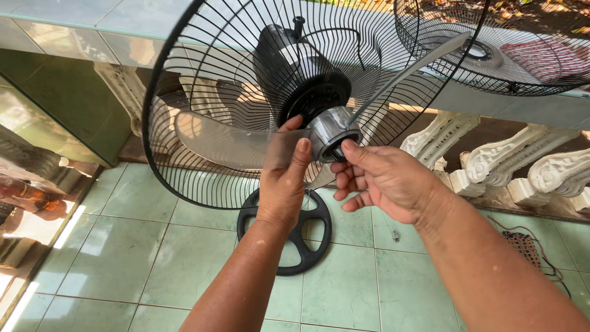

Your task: The person disassembles a standing electric fan by hand. They remove the front grille, unscrew the central hub nut to detach the fan blades, and place the components on a nearby ledge. The video ends before reassembly is shown.

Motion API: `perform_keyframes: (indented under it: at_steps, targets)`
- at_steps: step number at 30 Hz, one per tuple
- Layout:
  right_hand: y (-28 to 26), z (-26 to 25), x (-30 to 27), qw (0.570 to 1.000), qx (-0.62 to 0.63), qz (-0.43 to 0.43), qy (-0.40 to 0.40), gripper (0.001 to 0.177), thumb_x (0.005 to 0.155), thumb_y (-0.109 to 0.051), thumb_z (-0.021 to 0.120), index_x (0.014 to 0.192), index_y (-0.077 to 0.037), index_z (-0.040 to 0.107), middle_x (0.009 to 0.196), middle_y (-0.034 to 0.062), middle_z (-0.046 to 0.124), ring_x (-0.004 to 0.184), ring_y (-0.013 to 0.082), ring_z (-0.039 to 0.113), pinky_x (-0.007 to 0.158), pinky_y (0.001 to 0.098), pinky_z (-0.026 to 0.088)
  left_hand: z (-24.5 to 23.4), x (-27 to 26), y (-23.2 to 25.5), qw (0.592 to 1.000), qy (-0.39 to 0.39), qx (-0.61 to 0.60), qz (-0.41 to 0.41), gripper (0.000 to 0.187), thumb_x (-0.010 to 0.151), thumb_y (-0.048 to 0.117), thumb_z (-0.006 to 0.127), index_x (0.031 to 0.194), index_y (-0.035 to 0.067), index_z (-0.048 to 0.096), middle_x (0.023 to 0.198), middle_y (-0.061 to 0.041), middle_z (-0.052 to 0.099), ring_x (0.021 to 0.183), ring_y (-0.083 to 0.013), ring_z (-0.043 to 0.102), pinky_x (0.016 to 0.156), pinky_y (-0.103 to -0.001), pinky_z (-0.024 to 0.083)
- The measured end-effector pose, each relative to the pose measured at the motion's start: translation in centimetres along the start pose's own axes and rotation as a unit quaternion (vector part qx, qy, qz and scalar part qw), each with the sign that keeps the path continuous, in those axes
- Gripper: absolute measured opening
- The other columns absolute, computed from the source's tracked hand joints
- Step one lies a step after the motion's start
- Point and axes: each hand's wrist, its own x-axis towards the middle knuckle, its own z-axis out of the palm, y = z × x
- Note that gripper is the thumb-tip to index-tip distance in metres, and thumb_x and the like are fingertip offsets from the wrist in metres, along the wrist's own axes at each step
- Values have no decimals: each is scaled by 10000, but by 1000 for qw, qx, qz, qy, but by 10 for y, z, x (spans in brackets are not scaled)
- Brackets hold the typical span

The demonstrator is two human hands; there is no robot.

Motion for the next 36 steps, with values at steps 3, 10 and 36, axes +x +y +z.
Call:
perform_keyframes:
  at_steps: [3,10,36]
  targets:
    - [-11,-3,3,998,-51,41,5,466,924,-461,615,979,-1,668,836,96,663,757,240,684,652,410,582,-5,7,-5,999,-20,17,34,520,990,340,673,1382,41,508,1213,-81,623,1105,-147,594,975,-291,500]
    - [-27,-6,9,994,-68,80,6,413,899,-408,667,927,3,699,718,65,660,681,214,666,645,403,579,-11,17,-7,992,-59,78,74,368,1018,275,671,1263,23,563,1136,-83,639,1005,-141,598,889,-274,522]
    - [-22,14,6,969,-213,14,125,416,879,-408,732,840,6,711,725,41,608,585,109,500,538,307,483,-14,27,9,967,-122,126,184,226,1047,136,646,1181,-45,639,1313,-149,681,1130,-182,651,980,-293,528]
